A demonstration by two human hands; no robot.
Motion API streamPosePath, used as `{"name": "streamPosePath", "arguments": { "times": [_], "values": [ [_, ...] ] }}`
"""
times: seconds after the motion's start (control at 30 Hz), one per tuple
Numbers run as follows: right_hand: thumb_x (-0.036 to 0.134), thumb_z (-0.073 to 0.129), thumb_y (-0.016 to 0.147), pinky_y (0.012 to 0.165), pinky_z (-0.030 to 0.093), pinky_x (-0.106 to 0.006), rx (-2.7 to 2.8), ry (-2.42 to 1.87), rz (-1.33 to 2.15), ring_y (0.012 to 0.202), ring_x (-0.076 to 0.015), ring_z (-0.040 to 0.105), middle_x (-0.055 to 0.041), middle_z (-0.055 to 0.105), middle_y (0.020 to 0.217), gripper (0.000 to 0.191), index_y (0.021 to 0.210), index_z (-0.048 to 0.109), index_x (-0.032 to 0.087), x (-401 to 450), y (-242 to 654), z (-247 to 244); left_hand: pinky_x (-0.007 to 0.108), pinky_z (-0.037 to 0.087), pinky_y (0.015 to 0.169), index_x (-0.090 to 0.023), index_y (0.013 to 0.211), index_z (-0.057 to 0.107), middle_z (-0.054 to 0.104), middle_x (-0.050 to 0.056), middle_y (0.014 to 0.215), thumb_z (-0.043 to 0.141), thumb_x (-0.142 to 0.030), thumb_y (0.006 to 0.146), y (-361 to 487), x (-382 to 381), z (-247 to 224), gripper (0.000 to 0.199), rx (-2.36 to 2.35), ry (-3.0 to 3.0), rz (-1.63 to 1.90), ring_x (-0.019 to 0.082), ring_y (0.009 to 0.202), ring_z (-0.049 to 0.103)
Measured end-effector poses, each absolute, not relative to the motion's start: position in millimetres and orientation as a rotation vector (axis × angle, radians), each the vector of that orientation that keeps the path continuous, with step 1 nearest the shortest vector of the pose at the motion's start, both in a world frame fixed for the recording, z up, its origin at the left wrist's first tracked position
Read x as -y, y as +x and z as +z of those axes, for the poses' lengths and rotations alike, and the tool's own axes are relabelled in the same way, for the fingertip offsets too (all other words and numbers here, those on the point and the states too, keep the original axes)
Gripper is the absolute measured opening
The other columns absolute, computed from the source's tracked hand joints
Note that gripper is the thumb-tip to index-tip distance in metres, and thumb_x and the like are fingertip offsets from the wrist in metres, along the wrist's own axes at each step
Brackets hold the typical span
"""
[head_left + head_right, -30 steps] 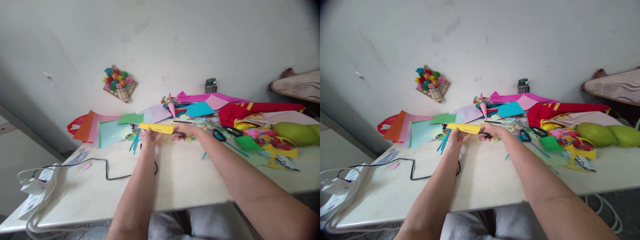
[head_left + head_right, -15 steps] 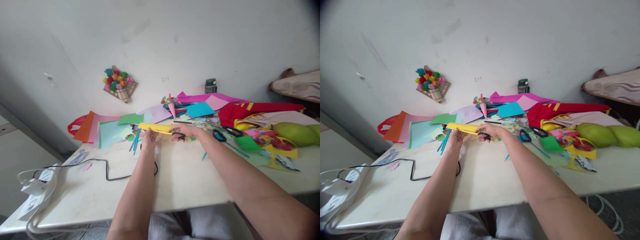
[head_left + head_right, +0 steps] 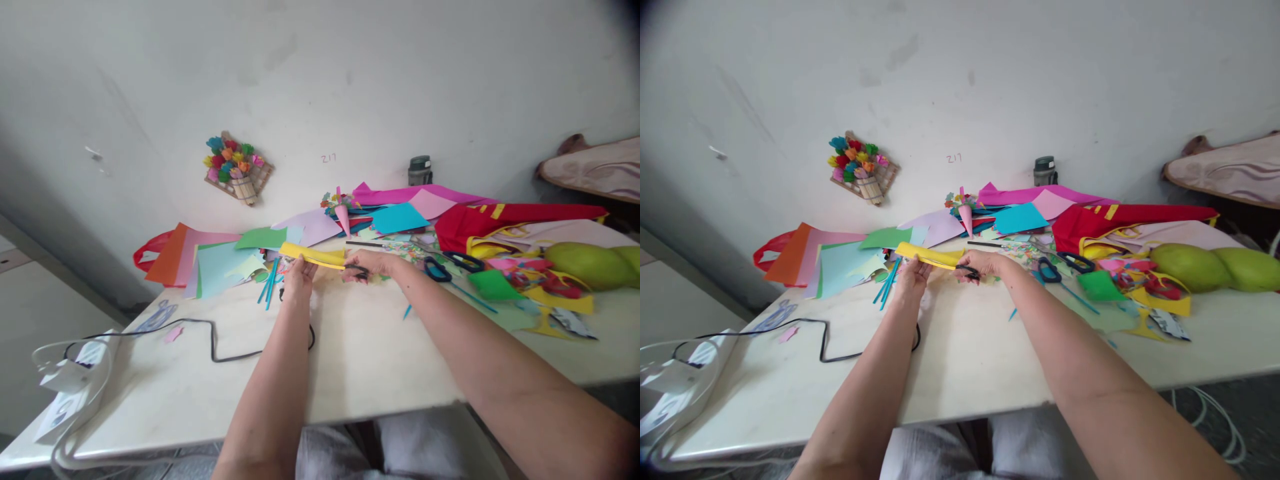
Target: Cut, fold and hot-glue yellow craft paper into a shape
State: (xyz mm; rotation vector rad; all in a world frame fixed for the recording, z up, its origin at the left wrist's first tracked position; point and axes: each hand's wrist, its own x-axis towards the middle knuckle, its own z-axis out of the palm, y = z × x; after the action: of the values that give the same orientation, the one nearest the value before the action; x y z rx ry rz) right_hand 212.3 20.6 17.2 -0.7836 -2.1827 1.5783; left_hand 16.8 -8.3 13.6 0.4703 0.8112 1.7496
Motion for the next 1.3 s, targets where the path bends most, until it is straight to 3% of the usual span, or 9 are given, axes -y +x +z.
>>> {"name": "streamPosePath", "arguments": {
  "times": [0.77,1.3],
  "values": [
    [0.027,0.058,0.07,0.029,0.03,-0.015,2.123,-0.784,1.534,0.032,-0.0029,0.039,0.0028,0.052,0.047,0.018,0.062,0.054,0.011,-25,208,12,0.031,0.05,0.078,-0.014,0.077,0.058,0.066,0.004,0.072,0.052,-0.013,0.078,17,10,16,0.006,-0.805,0.457,1.739,0.013,0.07,0.064],
    [0.032,0.056,0.073,0.03,0.03,-0.015,2.151,-0.728,1.62,0.035,-0.0035,0.041,0.0022,0.053,0.053,0.024,0.082,0.06,0.01,-27,215,14,0.033,0.049,0.08,-0.014,0.077,0.057,0.066,0.003,0.067,0.051,-0.014,0.079,16,12,18,0.006,-0.794,0.49,1.782,0.012,0.065,0.064]
  ]
}}
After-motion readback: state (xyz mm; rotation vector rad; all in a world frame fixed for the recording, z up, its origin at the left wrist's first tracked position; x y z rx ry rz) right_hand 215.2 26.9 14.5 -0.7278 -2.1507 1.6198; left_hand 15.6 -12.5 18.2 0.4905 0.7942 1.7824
